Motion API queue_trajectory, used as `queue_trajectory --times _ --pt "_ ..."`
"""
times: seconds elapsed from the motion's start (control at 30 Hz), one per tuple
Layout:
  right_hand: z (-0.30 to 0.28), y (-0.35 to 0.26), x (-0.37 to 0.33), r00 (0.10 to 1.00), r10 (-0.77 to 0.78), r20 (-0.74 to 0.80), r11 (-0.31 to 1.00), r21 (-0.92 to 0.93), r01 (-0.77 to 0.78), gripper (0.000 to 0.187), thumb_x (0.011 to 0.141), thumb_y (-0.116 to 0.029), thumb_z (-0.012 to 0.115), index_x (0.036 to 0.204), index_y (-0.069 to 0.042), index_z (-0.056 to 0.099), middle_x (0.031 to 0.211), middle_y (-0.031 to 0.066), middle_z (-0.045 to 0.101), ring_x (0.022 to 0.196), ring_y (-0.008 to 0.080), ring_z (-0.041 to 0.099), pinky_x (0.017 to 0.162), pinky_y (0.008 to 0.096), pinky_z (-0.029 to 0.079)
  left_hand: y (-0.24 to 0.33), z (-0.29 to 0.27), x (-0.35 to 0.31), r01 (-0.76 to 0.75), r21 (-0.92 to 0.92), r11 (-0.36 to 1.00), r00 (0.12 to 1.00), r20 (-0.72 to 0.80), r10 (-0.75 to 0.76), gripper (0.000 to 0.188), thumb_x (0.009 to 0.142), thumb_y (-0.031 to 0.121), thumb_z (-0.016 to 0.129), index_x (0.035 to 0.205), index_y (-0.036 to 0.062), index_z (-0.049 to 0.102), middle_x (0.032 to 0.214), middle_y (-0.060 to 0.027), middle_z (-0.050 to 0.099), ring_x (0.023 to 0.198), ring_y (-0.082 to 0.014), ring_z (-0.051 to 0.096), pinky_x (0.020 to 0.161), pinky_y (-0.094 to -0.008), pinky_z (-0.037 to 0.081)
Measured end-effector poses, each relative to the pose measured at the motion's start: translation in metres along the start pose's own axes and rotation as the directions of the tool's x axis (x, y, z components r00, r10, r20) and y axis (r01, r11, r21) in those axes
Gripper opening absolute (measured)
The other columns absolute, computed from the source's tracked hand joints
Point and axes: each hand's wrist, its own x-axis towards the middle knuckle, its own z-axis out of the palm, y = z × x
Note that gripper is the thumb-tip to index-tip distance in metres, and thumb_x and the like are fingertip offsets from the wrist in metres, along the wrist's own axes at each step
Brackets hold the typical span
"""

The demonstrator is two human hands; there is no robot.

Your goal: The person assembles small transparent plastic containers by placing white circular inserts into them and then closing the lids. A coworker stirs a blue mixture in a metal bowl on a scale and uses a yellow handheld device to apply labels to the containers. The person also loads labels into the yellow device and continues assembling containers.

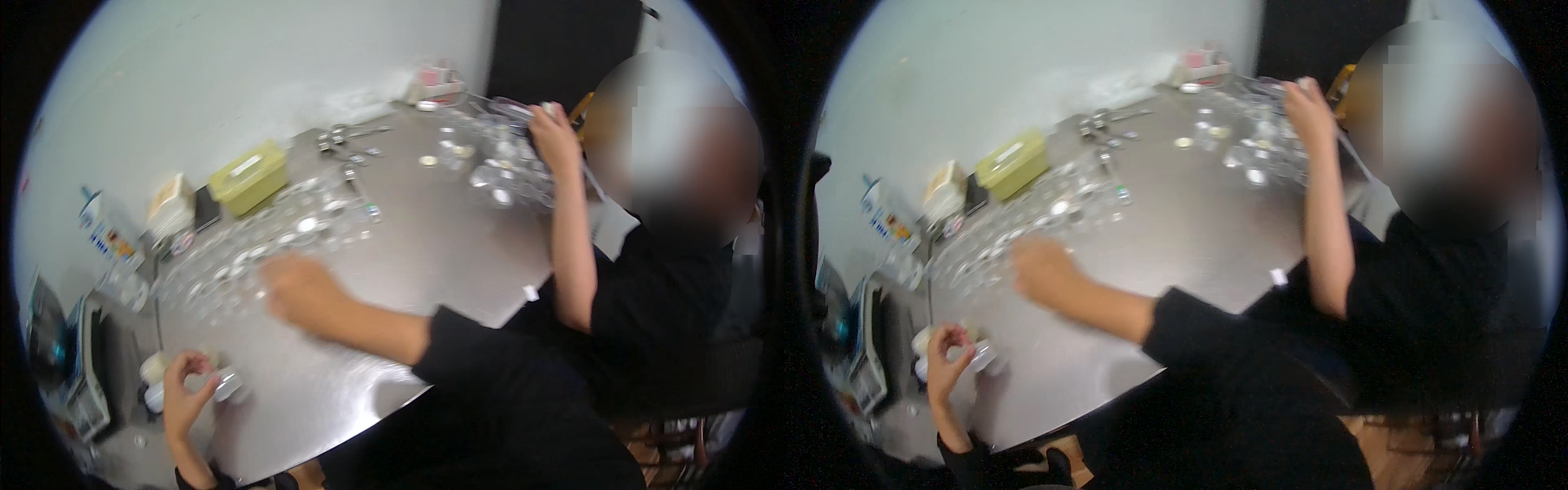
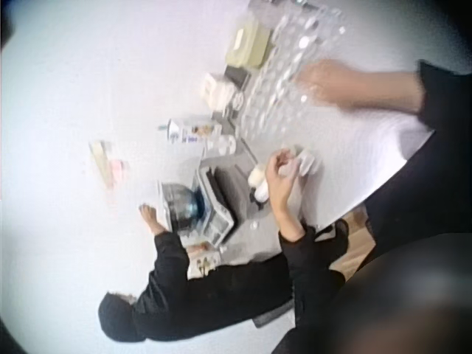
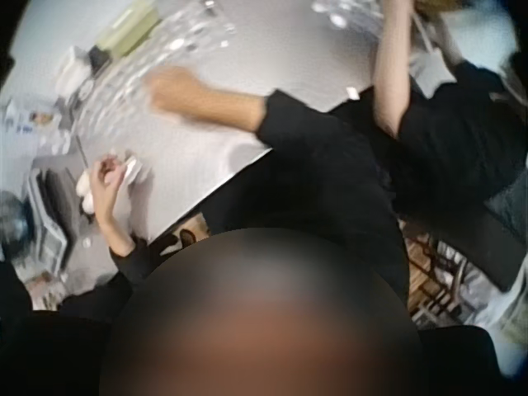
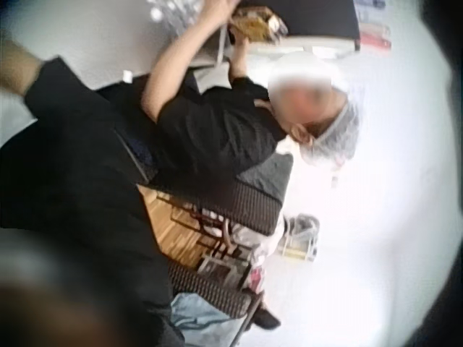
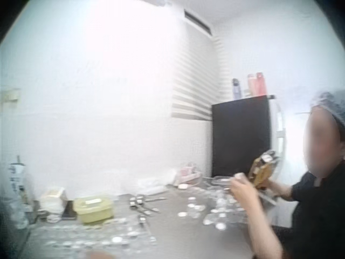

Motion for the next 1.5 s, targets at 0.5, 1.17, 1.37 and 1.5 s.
queue_trajectory --times 0.5,1.17,1.37,1.5 --pt "-0.086 0.061 -0.024 0.798 0.501 0.335 0.778 -0.579 -0.245 0.037 0.079 -0.028 0.054 0.107 -0.005 0.064 0.104 0.0122 0.063 0.092 0.0325 0.061 0.079 0.0425 0.049 0.022 -0.002 0.003 -0.004 0.039 0.999 0.999 0.039 0.002 0.027 0.070 0.009 0.072 0.094 0.0044 0.060 0.085 -0.0029 0.060 0.080 -0.0123 0.056 0.075 -0.0266 0.044" --pt "-0.005 -0.014 -0.018 0.991 -0.065 0.115 0.963 -0.254 0.093 0.028 0.078 -0.017 0.056 0.103 -0.006 0.065 0.097 0.0101 0.062 0.068 0.0295 0.064 0.063 0.0397 0.052 0.021 -0.008 0.001 -0.023 0.078 0.997 0.995 0.096 0.015 0.030 0.072 0.012 0.075 0.097 0.0060 0.060 0.089 -0.0030 0.061 0.083 -0.0134 0.058 0.075 -0.0267 0.044" --pt "0.012 -0.017 -0.004 0.940 0.031 0.340 0.858 -0.491 0.149 0.025 0.077 -0.014 0.057 0.099 -0.004 0.063 0.090 0.0100 0.061 0.066 0.0293 0.064 0.059 0.0400 0.052 0.022 -0.008 0.001 -0.022 0.042 0.999 0.996 0.089 0.018 0.030 0.072 0.013 0.075 0.097 0.0055 0.061 0.089 -0.0038 0.061 0.082 -0.0145 0.058 0.075 -0.0268 0.044" --pt "0.023 -0.031 0.003 0.977 -0.060 0.205 0.924 -0.360 0.132 0.026 0.076 -0.012 0.058 0.101 -0.005 0.062 0.092 0.0096 0.061 0.065 0.0289 0.064 0.059 0.0395 0.052 0.023 -0.009 0.001 -0.026 0.032 0.999 0.994 0.107 0.023 0.029 0.072 0.015 0.074 0.096 0.0047 0.060 0.089 -0.0049 0.061 0.082 -0.0151 0.057 0.075 -0.0274 0.044"
